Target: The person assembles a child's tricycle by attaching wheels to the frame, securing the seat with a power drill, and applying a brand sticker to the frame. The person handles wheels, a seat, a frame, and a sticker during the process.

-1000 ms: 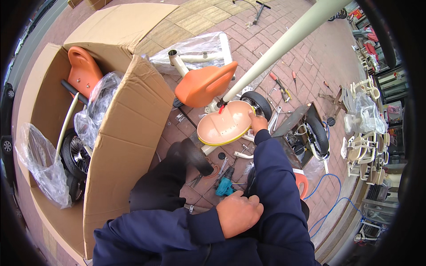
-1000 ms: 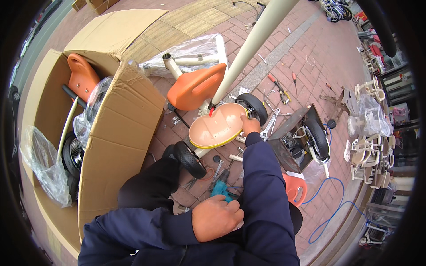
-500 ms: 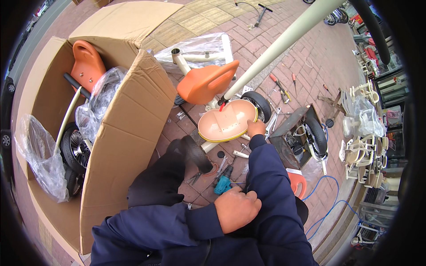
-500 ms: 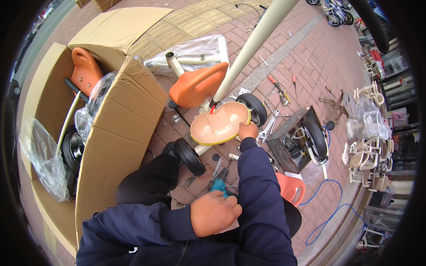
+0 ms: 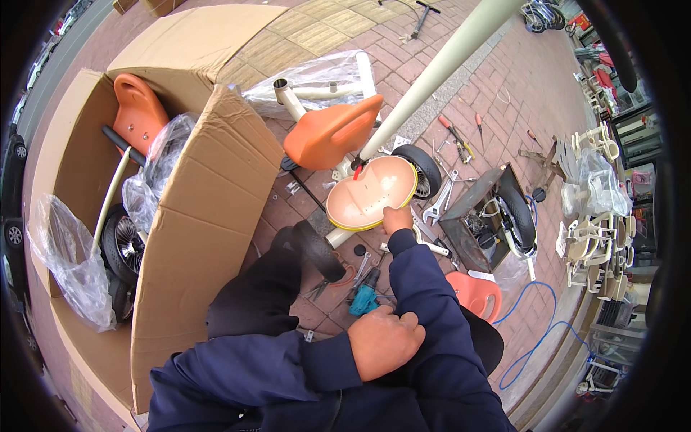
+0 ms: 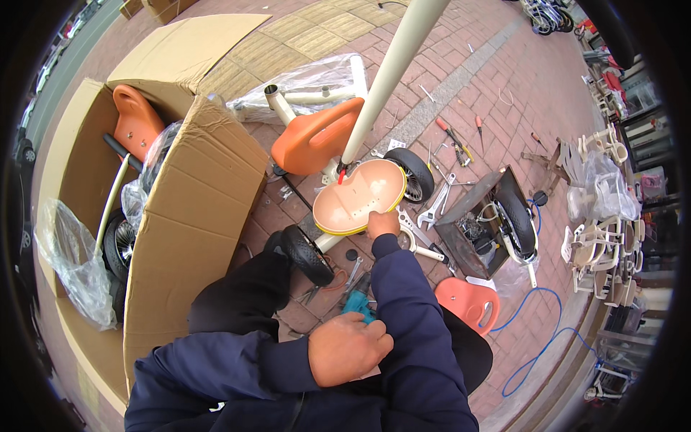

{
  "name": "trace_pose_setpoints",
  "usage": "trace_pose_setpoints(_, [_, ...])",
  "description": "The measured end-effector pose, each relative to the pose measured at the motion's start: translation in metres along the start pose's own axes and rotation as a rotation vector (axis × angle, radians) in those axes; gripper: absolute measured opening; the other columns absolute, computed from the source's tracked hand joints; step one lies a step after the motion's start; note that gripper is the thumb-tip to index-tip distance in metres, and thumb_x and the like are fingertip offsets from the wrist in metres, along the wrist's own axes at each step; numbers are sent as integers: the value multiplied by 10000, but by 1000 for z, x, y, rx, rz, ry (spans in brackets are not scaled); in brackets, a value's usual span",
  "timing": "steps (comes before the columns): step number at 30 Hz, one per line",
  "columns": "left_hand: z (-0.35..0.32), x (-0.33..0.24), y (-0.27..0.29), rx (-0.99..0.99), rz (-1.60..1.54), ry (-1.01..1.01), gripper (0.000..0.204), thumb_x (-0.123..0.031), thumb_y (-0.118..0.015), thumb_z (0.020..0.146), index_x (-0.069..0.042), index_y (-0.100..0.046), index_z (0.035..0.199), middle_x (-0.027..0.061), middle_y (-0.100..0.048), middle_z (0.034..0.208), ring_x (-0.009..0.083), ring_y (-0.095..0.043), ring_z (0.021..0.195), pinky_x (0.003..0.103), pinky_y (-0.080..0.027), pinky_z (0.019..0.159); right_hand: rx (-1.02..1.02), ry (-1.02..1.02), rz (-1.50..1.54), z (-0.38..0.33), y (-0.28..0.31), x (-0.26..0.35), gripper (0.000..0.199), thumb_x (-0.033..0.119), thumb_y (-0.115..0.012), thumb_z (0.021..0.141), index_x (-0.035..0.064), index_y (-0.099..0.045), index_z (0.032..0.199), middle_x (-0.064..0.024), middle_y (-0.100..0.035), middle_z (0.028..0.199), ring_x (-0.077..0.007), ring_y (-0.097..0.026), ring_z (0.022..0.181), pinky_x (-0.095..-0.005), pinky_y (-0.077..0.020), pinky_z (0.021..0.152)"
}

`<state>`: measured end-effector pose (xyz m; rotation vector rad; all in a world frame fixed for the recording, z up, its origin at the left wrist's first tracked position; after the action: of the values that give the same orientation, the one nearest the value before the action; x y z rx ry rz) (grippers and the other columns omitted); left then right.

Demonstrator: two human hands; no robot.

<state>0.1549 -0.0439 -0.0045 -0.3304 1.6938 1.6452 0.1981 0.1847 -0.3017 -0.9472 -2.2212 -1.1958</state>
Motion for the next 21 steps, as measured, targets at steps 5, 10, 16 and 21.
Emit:
trace_pose_setpoints(5, [0, 3, 0, -28, 29, -8, 104, -179, -632, 776, -100, -574, 810, 51, -532, 782, 211, -617, 698, 319, -500, 725, -186, 124, -166, -2, 4, 9, 419, 190, -646, 819, -103, -567, 1107, -257, -702, 893, -324, -681, 530, -390, -538, 462])
trace_pose_setpoints(10, [1, 2, 0, -10, 20, -10, 96, -173, -630, 776, -102, -578, 813, 45, -537, 780, 208, -619, 712, 309, -494, 726, -53, 43, 58, -34, 12, 24, 488, 338, -696, 861, -86, -584, 1077, -216, -699, 869, -285, -672, 530, -359, -527, 416])
trace_pose_setpoints(16, [1, 4, -1, -6, 28, -13, 101, -178, -634, 777, -101, -581, 817, 44, -539, 779, 209, -616, 719, 312, -492, 721, -86, -66, 236, -29, 16, 2, 596, 501, -574, 940, -75, -589, 1094, -226, -708, 906, -310, -682, 581, -392, -550, 506])
trace_pose_setpoints(21, [0, 4, 1, 12, -9, -32, 110, -178, -643, 776, -97, -583, 820, 43, -552, 787, 214, -622, 735, 316, -496, 728, -237, -28, -402, -38, 34, -95, 507, 438, -546, 942, -29, -698, 1067, -289, -682, 1116, -446, -649, 1062, -488, -491, 954])
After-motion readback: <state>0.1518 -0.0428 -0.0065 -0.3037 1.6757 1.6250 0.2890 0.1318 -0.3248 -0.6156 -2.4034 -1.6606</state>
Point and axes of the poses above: each hand's wrist, its own z-axis towards the middle knuckle, its own y-axis out of the back of the hand, x = y × z, the point moved 3 cm from there along z, towards the middle knuckle
